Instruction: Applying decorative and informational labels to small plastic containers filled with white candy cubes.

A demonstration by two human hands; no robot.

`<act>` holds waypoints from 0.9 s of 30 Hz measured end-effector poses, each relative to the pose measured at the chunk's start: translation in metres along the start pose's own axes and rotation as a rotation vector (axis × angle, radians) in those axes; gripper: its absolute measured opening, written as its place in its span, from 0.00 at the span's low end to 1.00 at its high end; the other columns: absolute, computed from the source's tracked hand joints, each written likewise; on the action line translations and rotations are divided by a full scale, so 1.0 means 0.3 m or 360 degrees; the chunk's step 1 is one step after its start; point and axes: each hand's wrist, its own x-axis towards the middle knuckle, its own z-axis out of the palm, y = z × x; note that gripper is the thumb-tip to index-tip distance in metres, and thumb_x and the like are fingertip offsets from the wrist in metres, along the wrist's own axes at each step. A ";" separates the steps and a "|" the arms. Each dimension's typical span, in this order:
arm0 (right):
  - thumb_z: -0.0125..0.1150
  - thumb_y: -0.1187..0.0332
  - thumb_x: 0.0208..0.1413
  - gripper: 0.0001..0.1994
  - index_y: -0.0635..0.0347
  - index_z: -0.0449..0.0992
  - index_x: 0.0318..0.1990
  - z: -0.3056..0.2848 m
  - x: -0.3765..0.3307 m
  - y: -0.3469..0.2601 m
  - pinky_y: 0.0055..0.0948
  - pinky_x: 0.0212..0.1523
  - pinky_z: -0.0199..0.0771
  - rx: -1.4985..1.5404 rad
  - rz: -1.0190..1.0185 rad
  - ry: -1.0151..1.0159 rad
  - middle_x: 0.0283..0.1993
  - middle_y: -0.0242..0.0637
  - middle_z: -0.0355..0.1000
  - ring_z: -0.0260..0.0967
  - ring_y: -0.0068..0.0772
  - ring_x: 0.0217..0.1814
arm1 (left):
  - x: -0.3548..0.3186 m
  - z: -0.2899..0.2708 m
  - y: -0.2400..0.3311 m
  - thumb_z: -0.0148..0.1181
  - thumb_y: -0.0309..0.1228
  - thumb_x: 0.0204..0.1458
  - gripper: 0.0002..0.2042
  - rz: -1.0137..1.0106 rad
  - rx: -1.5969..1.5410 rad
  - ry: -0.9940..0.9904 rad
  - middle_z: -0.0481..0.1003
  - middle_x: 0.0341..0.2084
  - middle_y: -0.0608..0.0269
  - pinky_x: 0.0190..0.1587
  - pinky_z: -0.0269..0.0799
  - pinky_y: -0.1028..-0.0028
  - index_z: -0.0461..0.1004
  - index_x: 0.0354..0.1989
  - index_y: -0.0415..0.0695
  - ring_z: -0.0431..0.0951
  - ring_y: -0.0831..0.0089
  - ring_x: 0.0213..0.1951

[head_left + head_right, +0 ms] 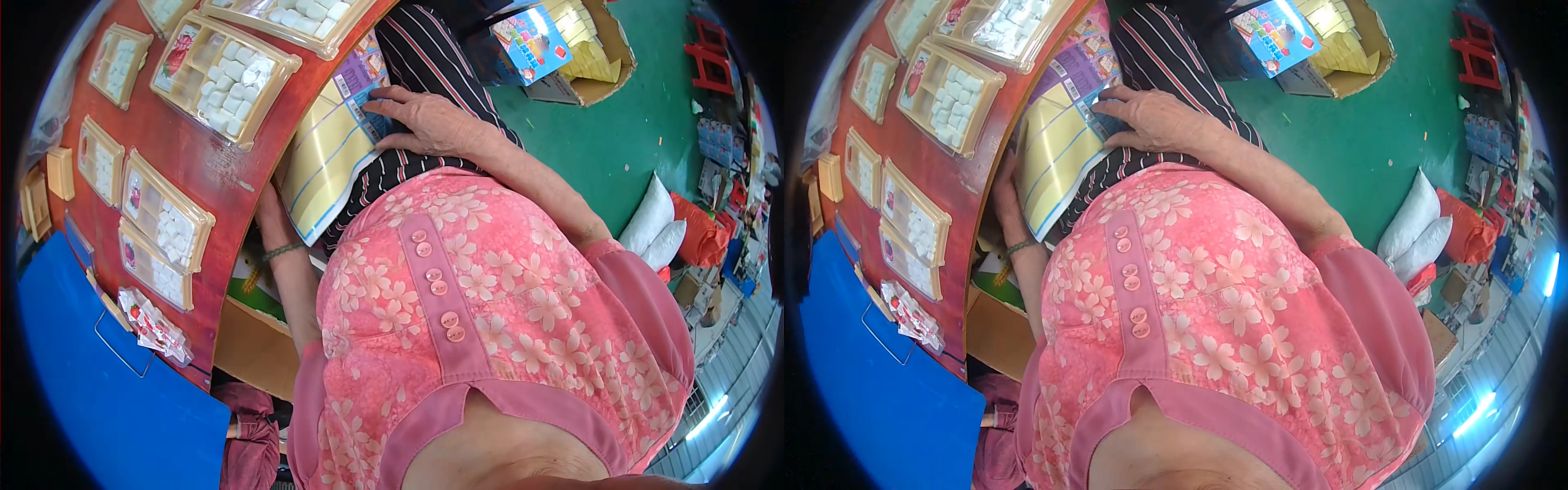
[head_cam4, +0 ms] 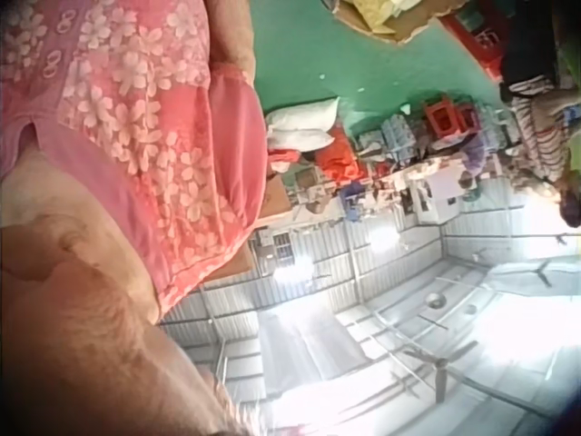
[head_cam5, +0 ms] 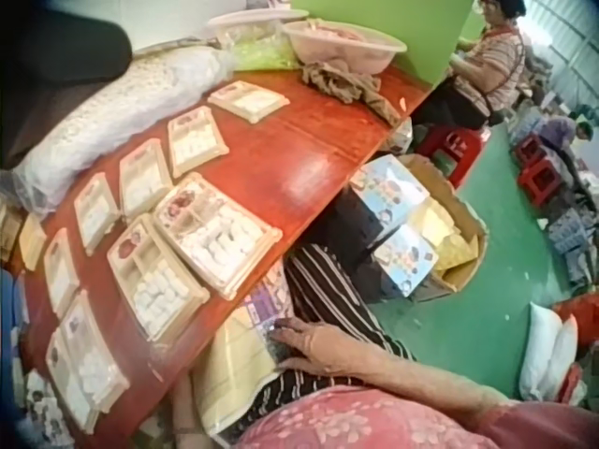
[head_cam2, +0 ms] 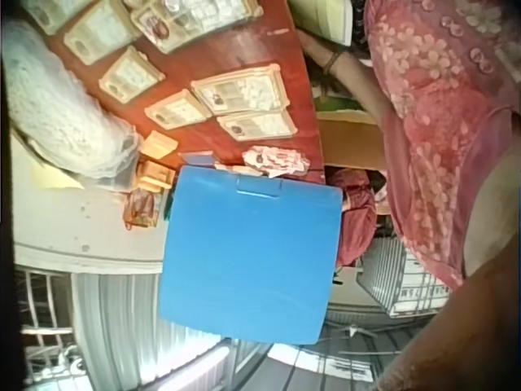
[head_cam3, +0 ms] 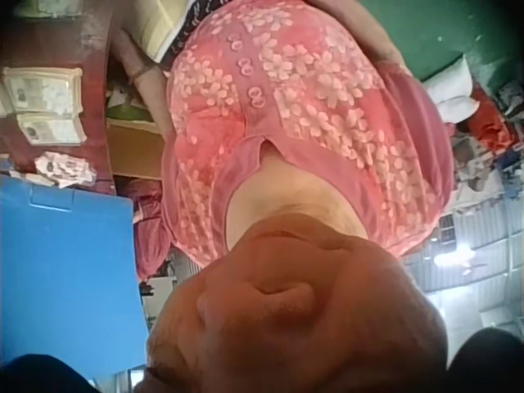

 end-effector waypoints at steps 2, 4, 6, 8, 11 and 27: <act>0.63 0.56 0.53 0.25 0.63 0.70 0.54 -0.021 -0.011 -0.008 0.39 0.50 0.72 0.0038 0.0027 0.0005 0.58 0.49 0.64 0.71 0.51 0.48 | -0.099 0.017 -0.101 0.60 0.32 0.53 0.23 0.0679 0.0359 -0.0230 0.70 0.52 0.58 0.52 0.67 0.73 0.67 0.57 0.36 0.72 0.69 0.50; 0.63 0.59 0.53 0.19 0.66 0.75 0.45 -0.050 -0.010 -0.008 0.36 0.46 0.73 0.0080 0.0129 -0.0074 0.48 0.48 0.72 0.72 0.48 0.46 | -0.160 0.042 -0.111 0.61 0.31 0.52 0.24 0.0660 0.0414 -0.0252 0.72 0.50 0.57 0.51 0.68 0.72 0.67 0.57 0.36 0.74 0.70 0.48; 0.63 0.61 0.53 0.17 0.66 0.75 0.44 -0.101 -0.008 -0.042 0.34 0.44 0.72 0.0183 0.0234 0.0013 0.46 0.47 0.73 0.73 0.45 0.44 | -0.212 0.085 -0.119 0.63 0.28 0.51 0.23 0.0685 0.0507 -0.0218 0.73 0.47 0.58 0.46 0.72 0.72 0.67 0.56 0.37 0.76 0.69 0.44; 0.64 0.65 0.53 0.13 0.64 0.76 0.41 -0.130 -0.001 -0.071 0.28 0.40 0.72 0.0403 0.0462 0.0207 0.42 0.44 0.73 0.73 0.39 0.40 | -0.190 0.022 -0.136 0.65 0.22 0.48 0.24 0.0607 0.0678 -0.0356 0.76 0.42 0.59 0.36 0.76 0.72 0.67 0.55 0.39 0.79 0.69 0.36; 0.65 0.64 0.52 0.14 0.64 0.75 0.41 -0.161 0.030 -0.134 0.29 0.40 0.71 0.0252 0.0211 0.0605 0.39 0.42 0.73 0.72 0.40 0.39 | -0.240 0.083 -0.184 0.65 0.23 0.48 0.23 0.0645 0.0488 -0.0454 0.77 0.41 0.59 0.38 0.76 0.72 0.68 0.55 0.39 0.79 0.70 0.37; 0.66 0.57 0.49 0.23 0.52 0.71 0.52 -0.015 0.061 -0.182 0.48 0.62 0.57 -0.0235 -0.0230 -0.0216 0.59 0.36 0.64 0.60 0.46 0.61 | -0.326 0.036 -0.085 0.64 0.18 0.48 0.23 0.0929 0.0369 -0.0409 0.71 0.50 0.61 0.59 0.63 0.70 0.69 0.54 0.40 0.71 0.71 0.51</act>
